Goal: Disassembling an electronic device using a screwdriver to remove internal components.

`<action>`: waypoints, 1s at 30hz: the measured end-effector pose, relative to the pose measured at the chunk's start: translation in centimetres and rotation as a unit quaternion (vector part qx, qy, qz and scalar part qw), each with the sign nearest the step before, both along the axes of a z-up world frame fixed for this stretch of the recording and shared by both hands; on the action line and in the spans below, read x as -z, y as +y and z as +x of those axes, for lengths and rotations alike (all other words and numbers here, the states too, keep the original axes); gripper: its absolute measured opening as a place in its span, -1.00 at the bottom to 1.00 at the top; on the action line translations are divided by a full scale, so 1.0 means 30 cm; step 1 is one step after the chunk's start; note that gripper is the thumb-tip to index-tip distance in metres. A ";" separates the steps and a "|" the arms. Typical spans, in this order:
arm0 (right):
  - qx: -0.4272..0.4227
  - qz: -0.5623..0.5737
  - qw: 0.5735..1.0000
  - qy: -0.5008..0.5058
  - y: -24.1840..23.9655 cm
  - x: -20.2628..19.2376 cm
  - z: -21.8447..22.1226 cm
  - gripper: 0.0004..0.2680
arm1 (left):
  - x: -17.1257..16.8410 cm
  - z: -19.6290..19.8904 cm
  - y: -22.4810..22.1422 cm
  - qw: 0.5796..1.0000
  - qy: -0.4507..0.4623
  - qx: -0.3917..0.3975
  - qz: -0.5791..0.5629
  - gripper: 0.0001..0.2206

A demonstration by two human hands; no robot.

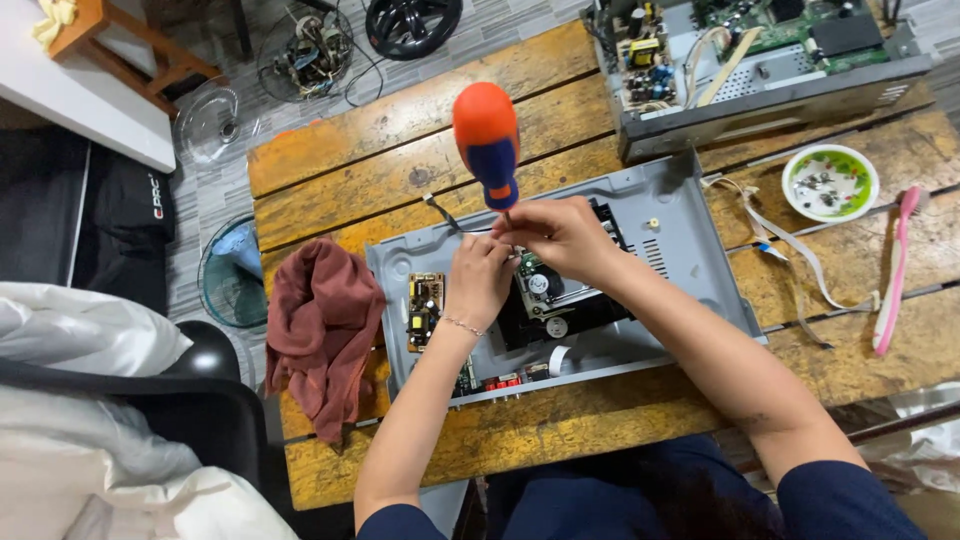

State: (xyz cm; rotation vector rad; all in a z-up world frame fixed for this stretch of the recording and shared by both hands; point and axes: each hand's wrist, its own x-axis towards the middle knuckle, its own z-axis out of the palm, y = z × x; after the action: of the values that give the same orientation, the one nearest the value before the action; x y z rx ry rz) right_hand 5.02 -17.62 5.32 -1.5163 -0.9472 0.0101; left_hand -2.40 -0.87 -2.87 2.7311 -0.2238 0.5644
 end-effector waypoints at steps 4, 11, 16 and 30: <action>0.058 0.015 0.998 0.034 0.017 -0.004 -0.023 -0.89 | 0.009 -0.012 0.011 1.000 -0.011 -0.016 0.020 -0.88; 0.102 0.017 0.994 0.024 0.026 0.000 -0.036 -0.89 | 0.042 -0.008 0.010 0.999 -0.002 -0.038 -0.023 -0.87; 0.089 0.004 0.995 -0.032 0.015 -0.043 -0.029 -0.86 | 0.034 -0.015 0.011 0.997 0.020 -0.057 -0.041 -0.88; 0.100 0.015 0.995 -0.017 0.016 -0.021 -0.025 -0.87 | 0.056 -0.007 0.004 0.998 0.017 -0.053 -0.030 -0.88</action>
State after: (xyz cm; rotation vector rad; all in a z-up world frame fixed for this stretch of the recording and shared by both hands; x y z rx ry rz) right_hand 4.26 -17.15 5.97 -1.5818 -0.8157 -0.1726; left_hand -2.60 -0.76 -4.55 2.7034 -0.0513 0.5430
